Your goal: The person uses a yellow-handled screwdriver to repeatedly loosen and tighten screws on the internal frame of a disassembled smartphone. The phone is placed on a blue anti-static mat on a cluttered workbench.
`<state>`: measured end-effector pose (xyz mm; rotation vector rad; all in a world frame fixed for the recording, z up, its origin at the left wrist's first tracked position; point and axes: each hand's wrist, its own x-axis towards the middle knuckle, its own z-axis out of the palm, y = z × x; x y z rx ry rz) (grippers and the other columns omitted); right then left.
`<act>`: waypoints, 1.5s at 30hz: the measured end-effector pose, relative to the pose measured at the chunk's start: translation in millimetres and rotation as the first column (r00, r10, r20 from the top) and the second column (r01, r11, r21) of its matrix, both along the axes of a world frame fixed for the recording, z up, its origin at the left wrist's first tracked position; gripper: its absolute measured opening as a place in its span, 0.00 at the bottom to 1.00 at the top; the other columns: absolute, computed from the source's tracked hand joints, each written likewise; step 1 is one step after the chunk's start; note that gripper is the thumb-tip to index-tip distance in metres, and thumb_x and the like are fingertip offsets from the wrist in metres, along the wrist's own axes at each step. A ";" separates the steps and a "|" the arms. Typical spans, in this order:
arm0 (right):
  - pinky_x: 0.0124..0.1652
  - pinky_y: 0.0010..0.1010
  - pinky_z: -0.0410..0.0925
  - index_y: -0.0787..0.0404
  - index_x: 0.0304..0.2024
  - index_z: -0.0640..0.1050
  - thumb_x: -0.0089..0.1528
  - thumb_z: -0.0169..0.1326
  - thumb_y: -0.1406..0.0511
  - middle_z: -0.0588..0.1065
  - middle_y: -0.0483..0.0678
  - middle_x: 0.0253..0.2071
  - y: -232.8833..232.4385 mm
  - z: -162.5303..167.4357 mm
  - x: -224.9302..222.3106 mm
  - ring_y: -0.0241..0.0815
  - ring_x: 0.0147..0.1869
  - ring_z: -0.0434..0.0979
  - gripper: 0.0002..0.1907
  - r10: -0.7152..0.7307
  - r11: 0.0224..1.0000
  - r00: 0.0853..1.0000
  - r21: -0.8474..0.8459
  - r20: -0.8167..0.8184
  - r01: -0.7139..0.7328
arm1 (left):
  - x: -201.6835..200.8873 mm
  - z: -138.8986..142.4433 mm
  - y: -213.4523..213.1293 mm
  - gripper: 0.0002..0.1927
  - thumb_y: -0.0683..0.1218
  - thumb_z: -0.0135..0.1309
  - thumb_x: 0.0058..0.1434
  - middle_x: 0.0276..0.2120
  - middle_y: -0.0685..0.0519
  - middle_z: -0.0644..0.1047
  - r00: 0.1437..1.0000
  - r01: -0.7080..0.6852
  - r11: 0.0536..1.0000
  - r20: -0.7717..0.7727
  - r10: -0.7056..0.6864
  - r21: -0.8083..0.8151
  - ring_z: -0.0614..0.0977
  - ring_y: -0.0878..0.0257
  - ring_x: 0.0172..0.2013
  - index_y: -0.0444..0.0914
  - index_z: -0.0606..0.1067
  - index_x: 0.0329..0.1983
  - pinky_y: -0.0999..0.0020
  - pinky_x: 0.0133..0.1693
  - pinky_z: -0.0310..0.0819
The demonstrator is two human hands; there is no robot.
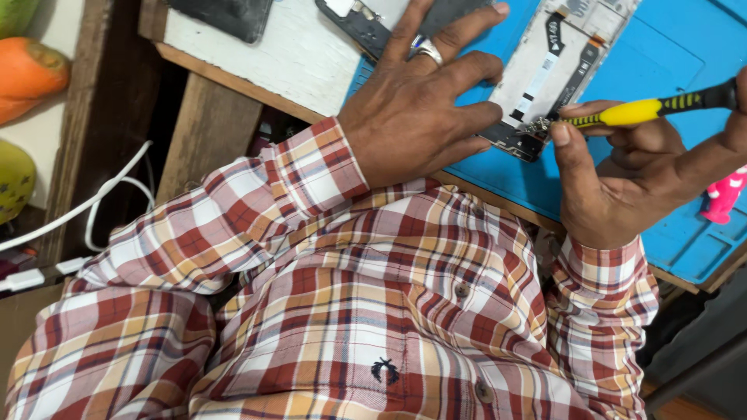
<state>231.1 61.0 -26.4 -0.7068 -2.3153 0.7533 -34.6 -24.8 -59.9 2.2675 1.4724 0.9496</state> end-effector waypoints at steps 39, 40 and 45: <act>0.49 0.29 0.80 0.43 0.80 0.43 0.75 0.61 0.82 0.44 0.28 0.81 6.5 -10.8 27.9 0.49 0.53 0.83 0.51 -0.043 0.997 0.998 -0.061 -0.052 0.040 | 1.8 -0.1 3.9 0.11 0.55 0.64 0.68 0.56 0.52 0.74 1.000 -0.006 1.000 -0.021 0.005 -0.021 0.55 0.49 0.76 0.46 0.83 0.46 0.32 0.75 0.25; 0.49 0.29 0.79 0.44 0.80 0.42 0.75 0.62 0.82 0.44 0.29 0.81 6.5 -8.1 25.4 0.49 0.53 0.83 0.51 -0.041 0.998 0.998 -0.040 -0.038 0.039 | 2.1 0.3 4.0 0.11 0.55 0.64 0.68 0.56 0.52 0.74 1.000 -0.007 1.000 -0.021 0.006 -0.023 0.55 0.49 0.76 0.46 0.83 0.46 0.32 0.75 0.25; 0.47 0.31 0.79 0.42 0.79 0.40 0.73 0.61 0.82 0.55 0.39 0.76 4.9 7.0 9.7 0.52 0.51 0.84 0.53 0.069 0.998 0.997 -0.013 -0.022 -0.069 | 2.4 2.6 3.0 0.11 0.55 0.64 0.68 0.56 0.52 0.75 1.000 -0.016 0.999 -0.025 0.015 -0.042 0.54 0.48 0.78 0.46 0.83 0.45 0.32 0.75 0.25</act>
